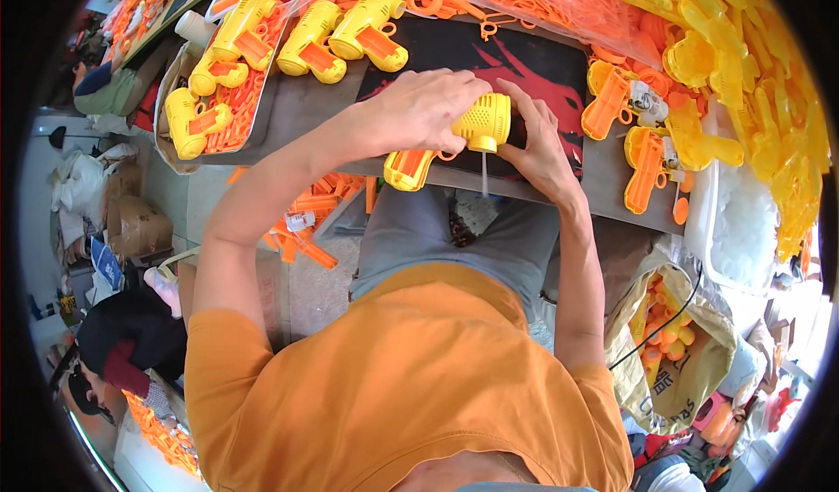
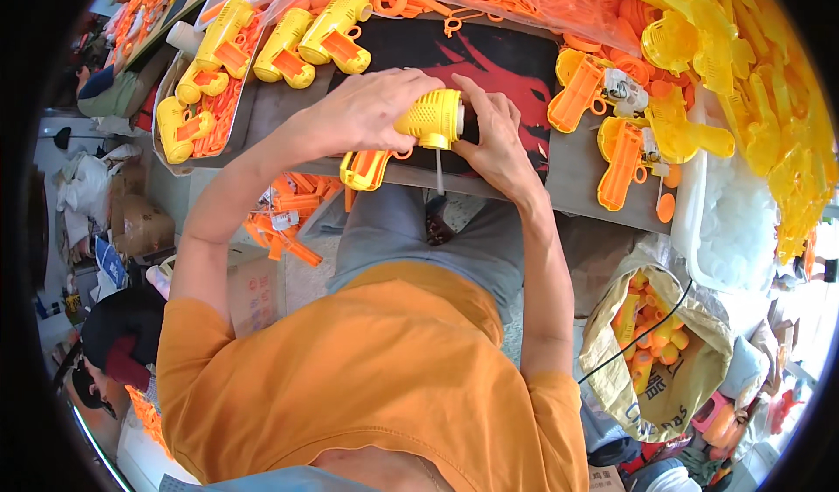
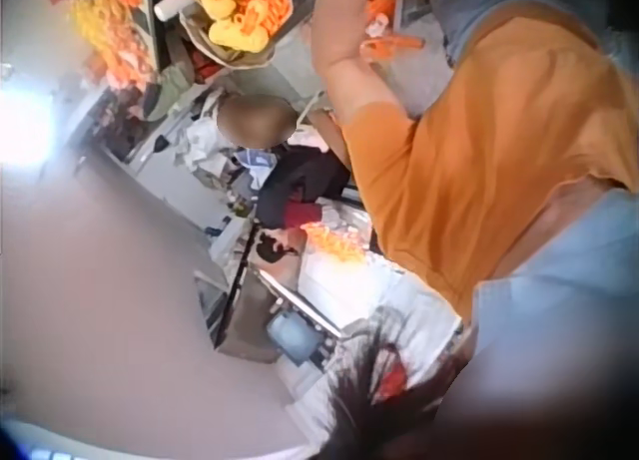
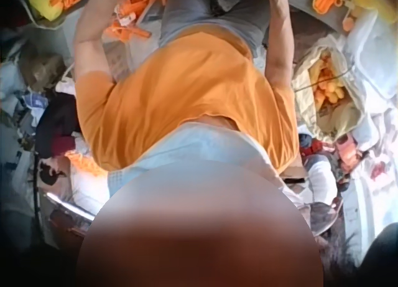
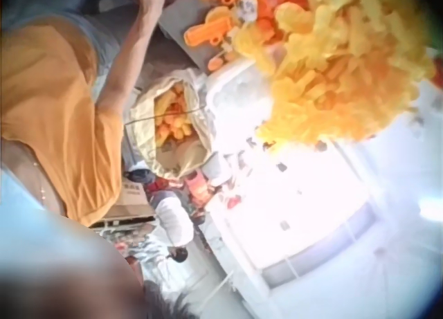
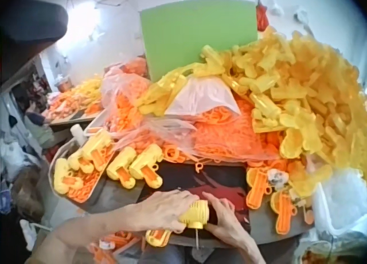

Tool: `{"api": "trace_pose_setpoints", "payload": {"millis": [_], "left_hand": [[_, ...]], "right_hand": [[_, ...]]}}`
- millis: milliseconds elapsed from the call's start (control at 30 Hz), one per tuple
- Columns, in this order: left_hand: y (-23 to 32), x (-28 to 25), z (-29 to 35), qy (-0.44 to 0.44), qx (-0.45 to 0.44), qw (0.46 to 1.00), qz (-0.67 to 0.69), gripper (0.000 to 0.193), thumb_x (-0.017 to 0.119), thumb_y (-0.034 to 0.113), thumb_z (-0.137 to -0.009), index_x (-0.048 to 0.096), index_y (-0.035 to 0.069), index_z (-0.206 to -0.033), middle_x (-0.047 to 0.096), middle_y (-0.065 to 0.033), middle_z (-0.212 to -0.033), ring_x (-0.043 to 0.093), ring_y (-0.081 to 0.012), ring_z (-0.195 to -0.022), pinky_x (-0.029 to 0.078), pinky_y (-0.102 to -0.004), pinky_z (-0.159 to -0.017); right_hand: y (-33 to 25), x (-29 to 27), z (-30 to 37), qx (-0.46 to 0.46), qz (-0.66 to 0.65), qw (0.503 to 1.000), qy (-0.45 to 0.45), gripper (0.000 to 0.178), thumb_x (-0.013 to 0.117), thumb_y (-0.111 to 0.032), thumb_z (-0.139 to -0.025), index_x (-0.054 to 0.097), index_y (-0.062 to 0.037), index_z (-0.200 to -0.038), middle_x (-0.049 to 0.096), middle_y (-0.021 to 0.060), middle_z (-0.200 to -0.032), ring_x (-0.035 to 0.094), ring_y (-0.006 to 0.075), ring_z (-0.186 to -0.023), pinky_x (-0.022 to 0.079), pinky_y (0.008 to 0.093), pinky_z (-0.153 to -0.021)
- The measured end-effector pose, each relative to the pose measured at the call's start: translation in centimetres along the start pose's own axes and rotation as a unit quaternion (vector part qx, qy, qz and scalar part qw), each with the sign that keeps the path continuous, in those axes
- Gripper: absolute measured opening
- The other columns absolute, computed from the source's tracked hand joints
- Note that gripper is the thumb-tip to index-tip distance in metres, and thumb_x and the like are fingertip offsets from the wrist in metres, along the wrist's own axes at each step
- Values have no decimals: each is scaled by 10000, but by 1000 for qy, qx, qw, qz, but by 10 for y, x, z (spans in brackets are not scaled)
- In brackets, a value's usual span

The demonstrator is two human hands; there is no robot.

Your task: Assembling and inspecting bright yellow plastic toy guns at a factory workbench.

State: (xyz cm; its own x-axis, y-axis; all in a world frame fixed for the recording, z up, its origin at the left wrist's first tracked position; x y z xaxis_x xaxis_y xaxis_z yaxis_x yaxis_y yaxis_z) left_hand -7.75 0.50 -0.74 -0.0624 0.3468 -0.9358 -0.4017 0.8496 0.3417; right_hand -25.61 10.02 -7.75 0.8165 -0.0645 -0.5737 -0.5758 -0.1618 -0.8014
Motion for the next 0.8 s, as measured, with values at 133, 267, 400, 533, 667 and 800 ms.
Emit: {"api": "trace_pose_setpoints", "payload": {"millis": [133, 267, 400, 533, 667, 800], "left_hand": [[-6, 0, -3, 27, 31, 999, -34, 580, 756, 192, -657, 513, 43, -1162, 600, -123, -1032, 613, -326, -988, 523, -443, -790], [0, -3, -8, -49, -18, 999, -15, 608, 699, 222, -686, 486, 29, -1223, 574, -141, -1099, 565, -327, -1066, 474, -433, -859], [2, -5, -11, -57, -37, 997, -19, 597, 699, 201, -679, 482, 30, -1208, 577, -142, -1099, 567, -332, -1060, 475, -439, -857], [-2, 2, -14, -35, 6, 998, -46, 552, 737, 168, -679, 460, 20, -1133, 590, -144, -1024, 591, -356, -980, 519, -446, -791], [-2, 6, -15, -46, 18, 998, -38, 582, 743, 159, -692, 429, 6, -1157, 562, -167, -1058, 568, -364, -1026, 525, -448, -793], [-2, 4, -20, -111, 0, 991, -69, 632, 735, 181, -704, 394, -18, -1197, 508, -190, -1137, 529, -358, -1081, 512, -437, -815]], "right_hand": [[2, 2, 0, -16, 1, 1000, 12, 829, 705, -7, -671, 399, -164, -1426, 557, 101, -1158, 498, 254, -1154, 272, 419, -1095], [2, 2, 1, -9, 10, 1000, 19, 804, 705, -12, -675, 415, -154, -1411, 557, 100, -1151, 502, 252, -1141, 291, 409, -1083], [7, 4, 1, -12, 12, 999, 30, 800, 703, -12, -675, 417, -152, -1409, 560, 96, -1140, 504, 249, -1129, 296, 407, -1079], [6, 5, 1, -12, 9, 999, 37, 798, 699, -6, -673, 420, -150, -1407, 565, 93, -1141, 504, 249, -1125, 294, 406, -1080], [7, 7, 1, -12, 7, 999, 37, 798, 693, 0, -672, 416, -148, -1406, 572, 90, -1148, 501, 251, -1126, 281, 404, -1086], [3, 6, 2, -8, 16, 999, 51, 800, 683, 6, -667, 411, -145, -1405, 574, 102, -1140, 499, 259, -1120, 273, 405, -1088]]}}
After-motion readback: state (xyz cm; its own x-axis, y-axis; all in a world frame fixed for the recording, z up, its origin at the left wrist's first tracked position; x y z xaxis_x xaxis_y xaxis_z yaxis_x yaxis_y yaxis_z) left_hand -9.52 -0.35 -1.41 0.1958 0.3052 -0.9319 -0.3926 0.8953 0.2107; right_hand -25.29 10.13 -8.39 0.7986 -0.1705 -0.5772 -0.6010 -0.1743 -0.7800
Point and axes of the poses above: each hand's wrist, its own z-axis away from the middle knuckle, its own x-axis out of the palm, y = z × x, the point moved 1 cm from there along -z, towards the middle knuckle
